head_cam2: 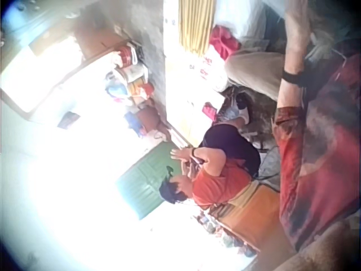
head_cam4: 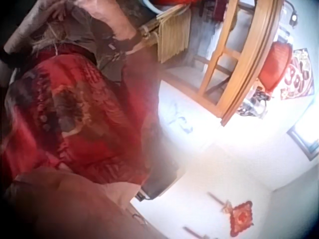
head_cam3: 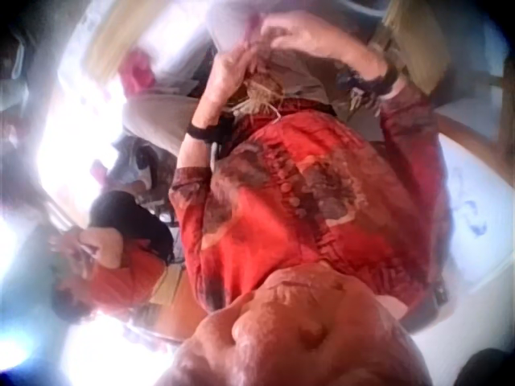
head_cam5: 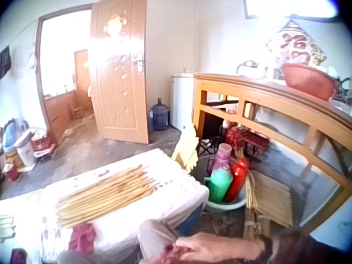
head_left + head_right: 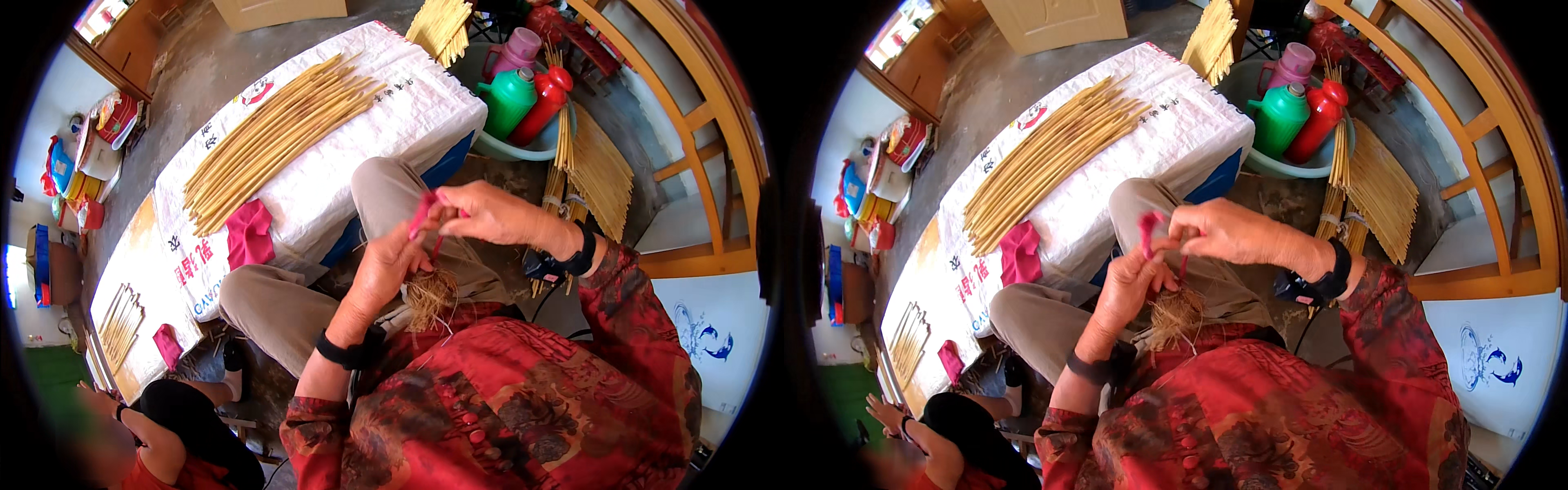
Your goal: The person groups wooden sticks together on a table, ties them with paper bands, bundles them with string, and stacks the assembled wooden mats on shelves.
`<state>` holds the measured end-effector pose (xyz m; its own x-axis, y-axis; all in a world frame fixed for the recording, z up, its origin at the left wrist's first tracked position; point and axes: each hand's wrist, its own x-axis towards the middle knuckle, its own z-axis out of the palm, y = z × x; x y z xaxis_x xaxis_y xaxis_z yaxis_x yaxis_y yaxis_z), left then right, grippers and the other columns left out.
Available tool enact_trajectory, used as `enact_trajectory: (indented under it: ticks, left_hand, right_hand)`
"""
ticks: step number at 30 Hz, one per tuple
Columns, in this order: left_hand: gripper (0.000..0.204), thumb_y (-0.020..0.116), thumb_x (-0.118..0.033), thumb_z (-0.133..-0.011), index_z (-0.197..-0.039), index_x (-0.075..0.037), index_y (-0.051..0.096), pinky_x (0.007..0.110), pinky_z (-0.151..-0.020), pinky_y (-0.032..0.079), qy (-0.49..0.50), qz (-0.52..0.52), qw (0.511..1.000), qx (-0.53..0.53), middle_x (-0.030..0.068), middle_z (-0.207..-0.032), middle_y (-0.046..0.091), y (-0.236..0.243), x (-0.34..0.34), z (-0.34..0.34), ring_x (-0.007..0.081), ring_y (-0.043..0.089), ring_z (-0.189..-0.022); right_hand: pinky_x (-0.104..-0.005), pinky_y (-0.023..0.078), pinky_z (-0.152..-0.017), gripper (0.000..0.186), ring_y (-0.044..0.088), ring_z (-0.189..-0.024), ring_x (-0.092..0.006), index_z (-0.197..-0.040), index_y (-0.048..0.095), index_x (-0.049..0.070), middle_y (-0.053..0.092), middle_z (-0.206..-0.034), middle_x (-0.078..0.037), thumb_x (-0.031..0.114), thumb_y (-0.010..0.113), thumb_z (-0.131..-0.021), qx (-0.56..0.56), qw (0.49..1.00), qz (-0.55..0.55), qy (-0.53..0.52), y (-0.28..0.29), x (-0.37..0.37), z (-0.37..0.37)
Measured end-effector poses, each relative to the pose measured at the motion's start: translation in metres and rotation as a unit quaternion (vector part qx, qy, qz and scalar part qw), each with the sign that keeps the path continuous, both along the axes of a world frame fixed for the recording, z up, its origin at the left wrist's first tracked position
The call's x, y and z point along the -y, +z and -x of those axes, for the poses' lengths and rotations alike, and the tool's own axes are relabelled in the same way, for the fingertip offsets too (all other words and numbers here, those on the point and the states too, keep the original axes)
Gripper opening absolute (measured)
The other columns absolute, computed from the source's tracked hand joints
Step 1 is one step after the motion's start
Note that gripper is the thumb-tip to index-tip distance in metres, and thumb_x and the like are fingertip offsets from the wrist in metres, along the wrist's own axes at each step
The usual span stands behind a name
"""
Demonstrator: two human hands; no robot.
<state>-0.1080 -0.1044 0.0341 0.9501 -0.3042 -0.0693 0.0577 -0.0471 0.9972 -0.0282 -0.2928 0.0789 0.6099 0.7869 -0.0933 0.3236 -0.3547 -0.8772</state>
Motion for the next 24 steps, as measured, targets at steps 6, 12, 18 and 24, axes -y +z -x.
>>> enact_trajectory:
  ticks: [6,12,18,24]
  left_hand:
    - [0.023,0.043,-0.015,-0.093,-0.104,0.0,0.055,0.019,-0.047,0.037,0.029,-0.062,0.993,-0.1,0.0003,-0.057,0.051,-0.019,-0.006,0.011,0.0051,0.051,-0.055]
    - [0.024,0.041,-0.016,-0.093,-0.106,-0.001,0.054,0.02,-0.052,0.038,-0.057,0.019,0.984,-0.168,-0.0016,-0.053,0.044,-0.015,0.004,0.014,0.0077,0.053,-0.055]
    - [0.03,0.042,-0.018,-0.093,-0.115,0.002,0.048,0.021,-0.055,0.039,-0.139,0.045,0.974,-0.173,-0.0023,-0.052,0.041,0.006,0.007,0.021,0.0091,0.054,-0.057]
    - [0.033,0.04,-0.018,-0.094,-0.122,0.001,0.043,0.022,-0.058,0.041,-0.13,0.099,0.975,-0.148,-0.0014,-0.057,0.043,0.001,-0.009,0.034,0.0093,0.054,-0.066]
  right_hand:
    - [-0.0282,0.043,-0.06,0.022,0.053,-0.064,-0.0138,-0.098,0.052,0.0,0.057,-0.071,-0.007,0.011,0.055,-0.079,-0.051,0.998,0.007,-0.038,0.008,0.012,0.023]
    - [-0.0151,0.031,-0.041,0.022,0.035,-0.046,-0.0001,-0.111,0.05,0.004,0.05,-0.071,-0.002,0.009,0.04,-0.092,-0.217,0.952,-0.168,-0.132,0.03,-0.004,0.021]
    - [-0.0162,0.035,-0.043,0.023,0.039,-0.048,-0.0029,-0.111,0.049,0.003,0.049,-0.073,-0.003,0.01,0.038,-0.092,-0.061,0.97,-0.216,-0.094,0.006,-0.029,-0.008]
    - [-0.0296,0.05,-0.055,0.029,0.06,-0.065,-0.023,-0.107,0.053,0.008,0.057,-0.081,-0.007,0.004,0.05,-0.078,0.425,0.9,-0.084,-0.051,-0.005,-0.024,-0.031]
